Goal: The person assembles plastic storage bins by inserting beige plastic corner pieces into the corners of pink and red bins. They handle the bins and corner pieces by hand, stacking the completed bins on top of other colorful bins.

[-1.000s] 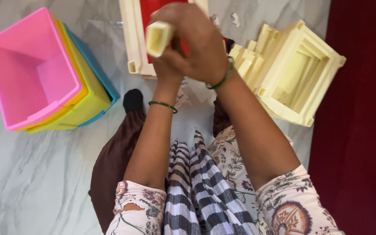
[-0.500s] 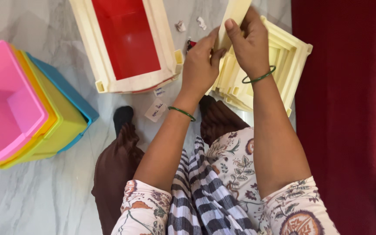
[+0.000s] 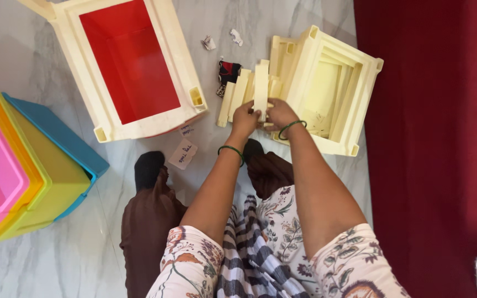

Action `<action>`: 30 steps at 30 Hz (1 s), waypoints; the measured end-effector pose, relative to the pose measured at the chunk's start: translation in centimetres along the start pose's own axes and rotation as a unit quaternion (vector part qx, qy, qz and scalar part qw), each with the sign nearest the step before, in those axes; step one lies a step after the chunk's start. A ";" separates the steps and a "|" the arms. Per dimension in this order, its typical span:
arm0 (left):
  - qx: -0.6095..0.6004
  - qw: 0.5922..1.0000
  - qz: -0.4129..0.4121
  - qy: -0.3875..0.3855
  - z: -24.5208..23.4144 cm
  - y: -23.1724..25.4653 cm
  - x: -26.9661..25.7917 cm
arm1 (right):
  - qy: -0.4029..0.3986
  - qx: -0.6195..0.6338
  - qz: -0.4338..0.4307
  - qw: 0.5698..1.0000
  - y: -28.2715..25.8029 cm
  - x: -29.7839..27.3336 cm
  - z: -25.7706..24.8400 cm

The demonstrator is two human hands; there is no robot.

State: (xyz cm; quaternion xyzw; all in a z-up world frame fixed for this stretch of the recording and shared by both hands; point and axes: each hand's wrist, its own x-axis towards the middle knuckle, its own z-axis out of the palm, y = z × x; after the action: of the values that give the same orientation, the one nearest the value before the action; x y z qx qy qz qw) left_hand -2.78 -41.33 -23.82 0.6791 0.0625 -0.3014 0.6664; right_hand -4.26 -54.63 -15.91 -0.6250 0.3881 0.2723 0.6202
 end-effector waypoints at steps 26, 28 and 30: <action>0.188 0.971 0.127 0.072 1.5 -5.9 2.2 | 0.025 0.123 0.069 0.990 2.8 4.6 0.3; 0.131 0.982 0.106 0.085 1.1 -3.6 1.4 | 0.013 0.108 0.033 0.993 1.1 3.8 1.7; 0.137 0.984 0.054 0.103 0.2 -0.3 -0.4 | 0.011 0.061 -0.011 0.998 -1.2 2.6 2.9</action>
State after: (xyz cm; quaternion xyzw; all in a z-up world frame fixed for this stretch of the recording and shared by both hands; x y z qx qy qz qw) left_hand -3.35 -41.39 -23.86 0.7939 0.0525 -0.1989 0.5723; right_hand -1.43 -52.20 -17.63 -0.5935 0.4034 0.2343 0.6558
